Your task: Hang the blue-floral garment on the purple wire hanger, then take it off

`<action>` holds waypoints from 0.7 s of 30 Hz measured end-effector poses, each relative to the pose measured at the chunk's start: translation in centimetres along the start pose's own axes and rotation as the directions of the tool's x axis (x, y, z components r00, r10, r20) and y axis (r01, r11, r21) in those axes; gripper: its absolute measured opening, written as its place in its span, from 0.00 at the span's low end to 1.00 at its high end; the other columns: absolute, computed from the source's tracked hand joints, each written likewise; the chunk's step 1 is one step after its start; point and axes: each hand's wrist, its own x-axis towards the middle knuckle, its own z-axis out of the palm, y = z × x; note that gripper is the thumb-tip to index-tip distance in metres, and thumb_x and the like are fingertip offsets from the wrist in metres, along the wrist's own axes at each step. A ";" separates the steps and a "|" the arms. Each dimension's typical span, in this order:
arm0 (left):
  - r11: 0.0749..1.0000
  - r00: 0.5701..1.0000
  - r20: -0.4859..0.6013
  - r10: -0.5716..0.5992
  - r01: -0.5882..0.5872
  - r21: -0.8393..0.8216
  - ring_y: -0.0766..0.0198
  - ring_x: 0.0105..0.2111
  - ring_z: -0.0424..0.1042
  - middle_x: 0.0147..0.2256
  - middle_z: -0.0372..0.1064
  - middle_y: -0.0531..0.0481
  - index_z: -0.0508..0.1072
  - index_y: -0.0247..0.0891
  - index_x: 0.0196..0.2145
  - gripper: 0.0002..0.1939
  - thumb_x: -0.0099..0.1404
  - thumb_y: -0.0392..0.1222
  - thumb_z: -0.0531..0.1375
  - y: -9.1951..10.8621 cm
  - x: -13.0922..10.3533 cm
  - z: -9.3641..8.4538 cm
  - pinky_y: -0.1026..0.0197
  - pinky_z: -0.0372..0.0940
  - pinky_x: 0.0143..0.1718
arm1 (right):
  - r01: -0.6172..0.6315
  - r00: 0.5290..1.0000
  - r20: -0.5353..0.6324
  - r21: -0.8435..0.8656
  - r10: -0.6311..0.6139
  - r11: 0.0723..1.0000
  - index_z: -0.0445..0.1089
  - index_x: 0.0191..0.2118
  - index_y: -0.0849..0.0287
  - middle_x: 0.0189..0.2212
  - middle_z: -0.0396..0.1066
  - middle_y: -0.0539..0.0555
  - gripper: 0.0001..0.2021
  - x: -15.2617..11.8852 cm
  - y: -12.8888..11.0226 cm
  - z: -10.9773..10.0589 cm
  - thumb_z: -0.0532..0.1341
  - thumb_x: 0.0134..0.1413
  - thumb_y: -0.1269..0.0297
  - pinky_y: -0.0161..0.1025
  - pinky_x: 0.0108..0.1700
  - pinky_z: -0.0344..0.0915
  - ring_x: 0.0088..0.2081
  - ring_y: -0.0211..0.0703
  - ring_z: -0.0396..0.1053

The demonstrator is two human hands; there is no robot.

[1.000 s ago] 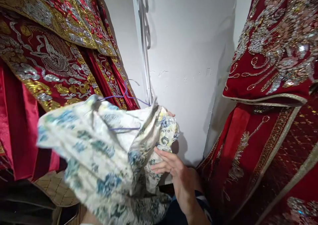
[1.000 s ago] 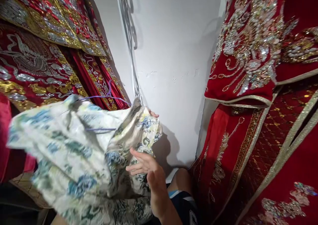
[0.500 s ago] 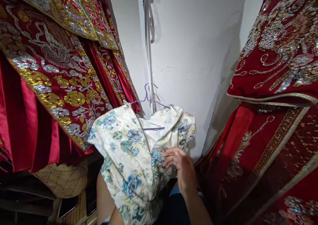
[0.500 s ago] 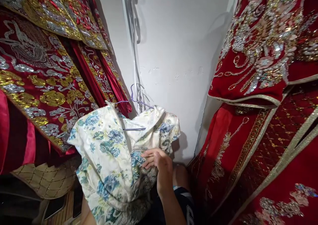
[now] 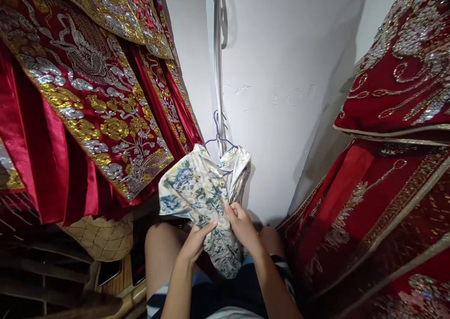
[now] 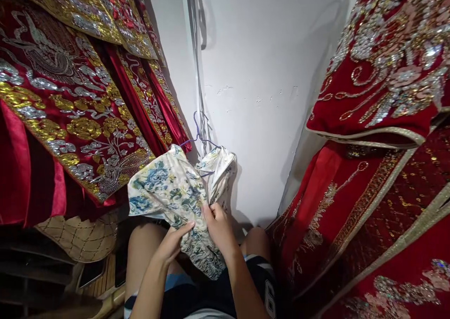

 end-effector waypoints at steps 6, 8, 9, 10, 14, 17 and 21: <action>0.999 0.995 -0.100 0.021 -0.024 -0.035 0.46 0.47 0.76 0.43 0.77 0.40 0.74 0.37 0.45 0.29 0.48 0.50 0.72 -1.4 1.3 -0.1 0.47 0.69 0.51 | -0.083 0.996 0.028 0.165 0.079 0.983 0.58 0.23 0.55 0.18 0.53 0.44 0.21 0.4 0.6 -1.2 0.58 0.55 0.44 0.35 0.24 0.47 0.21 0.36 0.49; 0.976 0.914 -0.343 0.217 -0.193 0.102 0.47 0.48 0.75 0.42 0.75 0.40 0.72 0.37 0.43 0.24 0.52 0.51 0.69 -2.0 1.9 -1.0 0.47 0.68 0.51 | -0.098 0.995 0.008 0.217 0.098 0.971 0.60 0.22 0.56 0.16 0.55 0.45 0.20 0.0 0.4 -2.0 0.61 0.52 0.45 0.35 0.24 0.46 0.20 0.35 0.49; 0.928 0.795 -0.479 0.372 -0.297 0.227 0.47 0.50 0.73 0.45 0.73 0.39 0.71 0.37 0.44 0.22 0.55 0.51 0.66 -2.2 2.1 -1.4 0.47 0.66 0.53 | -0.091 0.996 -0.003 0.223 0.094 0.971 0.61 0.22 0.56 0.16 0.55 0.45 0.20 -0.3 0.3 -2.2 0.62 0.51 0.46 0.35 0.24 0.46 0.20 0.35 0.49; 0.844 0.630 -0.563 0.535 -0.376 0.381 0.47 0.53 0.70 0.48 0.71 0.38 0.69 0.37 0.45 0.20 0.58 0.50 0.64 -2.5 2.2 -1.5 0.46 0.64 0.55 | -0.081 0.996 -0.005 0.216 0.084 0.973 0.61 0.21 0.56 0.15 0.54 0.45 0.19 -0.5 0.3 -2.4 0.62 0.51 0.48 0.35 0.23 0.46 0.20 0.35 0.50; 0.446 0.372 -0.282 0.884 -0.495 0.745 0.49 0.59 0.63 0.55 0.64 0.37 0.66 0.39 0.51 0.17 0.66 0.44 0.59 -3.9 1.5 -0.2 0.45 0.59 0.60 | -0.091 0.995 0.059 0.162 0.083 0.982 0.65 0.22 0.57 0.12 0.53 0.44 0.17 -1.3 -0.1 -1.3 0.60 0.54 0.51 0.35 0.23 0.45 0.18 0.35 0.49; 0.438 0.583 -0.012 0.813 -0.598 0.671 0.50 0.55 0.68 0.51 0.69 0.39 0.69 0.40 0.52 0.17 0.66 0.41 0.59 -5.0 1.1 1.9 0.47 0.62 0.57 | -0.087 0.993 0.099 0.178 0.070 0.980 0.67 0.25 0.58 0.14 0.58 0.44 0.12 -1.6 -0.8 0.2 0.60 0.53 0.56 0.35 0.24 0.50 0.19 0.36 0.53; 0.572 0.686 -0.051 0.726 -0.561 0.598 0.52 0.47 0.73 0.44 0.74 0.43 0.74 0.41 0.44 0.11 0.65 0.41 0.58 -5.0 1.5 3.6 0.50 0.66 0.51 | -0.058 0.995 0.089 0.197 0.041 0.979 0.65 0.24 0.57 0.16 0.62 0.46 0.10 -1.5 -1.7 1.0 0.60 0.52 0.60 0.35 0.26 0.54 0.20 0.37 0.59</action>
